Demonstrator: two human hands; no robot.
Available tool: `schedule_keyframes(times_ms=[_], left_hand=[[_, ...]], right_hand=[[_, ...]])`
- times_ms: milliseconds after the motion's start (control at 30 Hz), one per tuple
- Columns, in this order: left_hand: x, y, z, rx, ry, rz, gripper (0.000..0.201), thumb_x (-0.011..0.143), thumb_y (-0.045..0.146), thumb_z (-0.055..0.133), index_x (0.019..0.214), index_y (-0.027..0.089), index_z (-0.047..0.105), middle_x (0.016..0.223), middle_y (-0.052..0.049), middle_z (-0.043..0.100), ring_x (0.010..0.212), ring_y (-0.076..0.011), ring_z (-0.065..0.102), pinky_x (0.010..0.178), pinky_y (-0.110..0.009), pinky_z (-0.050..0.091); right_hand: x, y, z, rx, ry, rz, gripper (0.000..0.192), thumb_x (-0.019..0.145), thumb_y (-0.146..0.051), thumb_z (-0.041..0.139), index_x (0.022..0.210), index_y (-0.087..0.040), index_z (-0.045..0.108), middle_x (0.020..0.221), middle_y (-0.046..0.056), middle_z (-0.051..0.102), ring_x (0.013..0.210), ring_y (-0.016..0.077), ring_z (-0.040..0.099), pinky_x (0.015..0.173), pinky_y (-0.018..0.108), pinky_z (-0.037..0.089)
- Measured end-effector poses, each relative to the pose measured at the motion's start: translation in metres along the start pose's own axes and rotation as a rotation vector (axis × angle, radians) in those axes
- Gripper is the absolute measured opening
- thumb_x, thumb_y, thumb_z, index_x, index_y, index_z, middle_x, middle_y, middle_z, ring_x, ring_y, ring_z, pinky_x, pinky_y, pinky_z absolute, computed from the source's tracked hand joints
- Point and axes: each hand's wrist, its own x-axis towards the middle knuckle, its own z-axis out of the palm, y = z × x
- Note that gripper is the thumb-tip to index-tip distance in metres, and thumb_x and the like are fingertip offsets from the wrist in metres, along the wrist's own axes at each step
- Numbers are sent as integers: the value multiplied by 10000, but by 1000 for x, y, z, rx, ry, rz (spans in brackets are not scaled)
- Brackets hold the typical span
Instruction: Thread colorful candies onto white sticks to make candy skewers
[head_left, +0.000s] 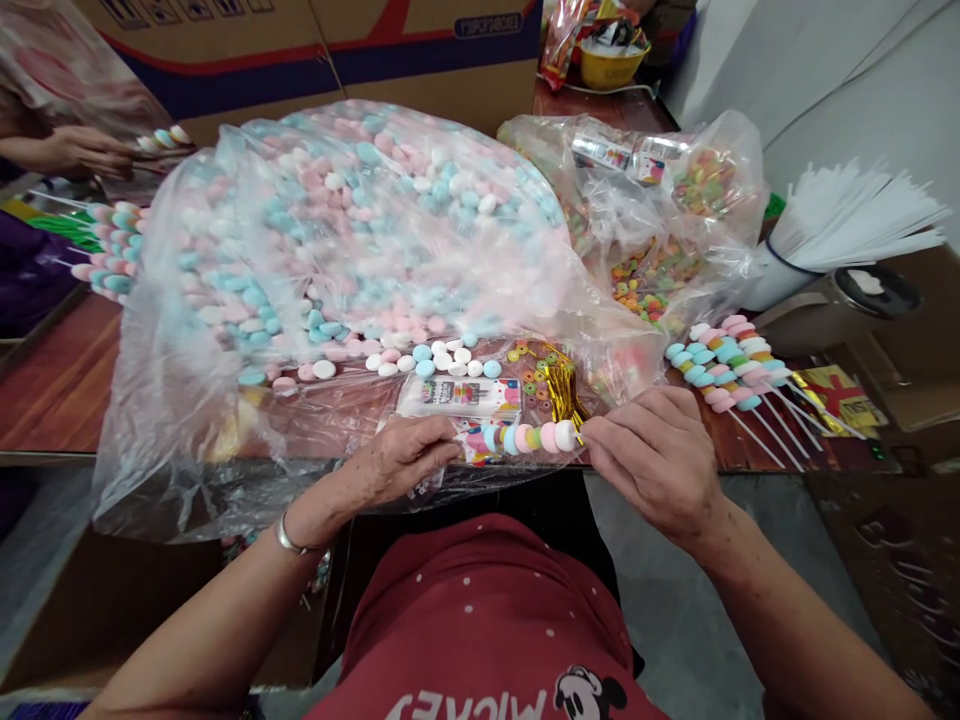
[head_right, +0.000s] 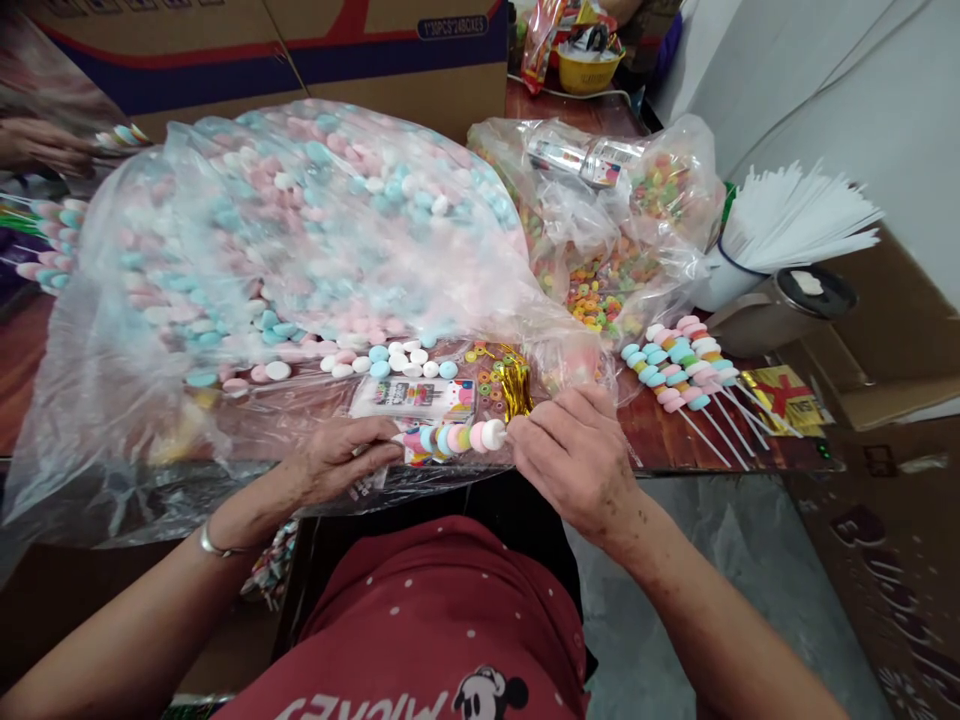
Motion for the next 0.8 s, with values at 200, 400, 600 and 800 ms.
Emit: schedule_keyframes(times_ms=[200, 400, 600, 800], left_hand=[[2, 1, -6, -52, 5, 21, 189, 927, 291, 555, 785, 171, 591, 646, 18, 588, 565, -90, 512, 538, -192, 387], [3, -4, -11, 13, 83, 59, 103, 909, 257, 583, 852, 182, 625, 720, -1, 644, 617, -103, 561, 582, -202, 425], [10, 6, -14, -258, -76, -211, 193, 917, 262, 509, 1031, 178, 639, 777, -17, 652, 646, -117, 565, 597, -223, 455], [19, 21, -18, -615, -122, -403, 217, 832, 344, 613, 939, 161, 660, 707, -14, 627, 579, -113, 539, 500, -208, 420]], right_hand=[[0, 4, 3, 74, -57, 74, 198, 915, -163, 509, 737, -184, 594, 627, 13, 563, 645, 159, 455, 657, 321, 347], [-5, 2, 7, 137, -119, 119, 216, 942, -165, 465, 768, -184, 592, 675, 19, 599, 657, 156, 480, 680, 312, 363], [-8, -3, 17, 106, -73, 140, 221, 949, -154, 446, 781, -184, 588, 706, 23, 627, 678, 158, 505, 707, 306, 373], [-5, -3, 15, 17, -59, 124, 234, 949, -178, 456, 767, -192, 603, 665, 13, 580, 669, 157, 490, 731, 313, 370]])
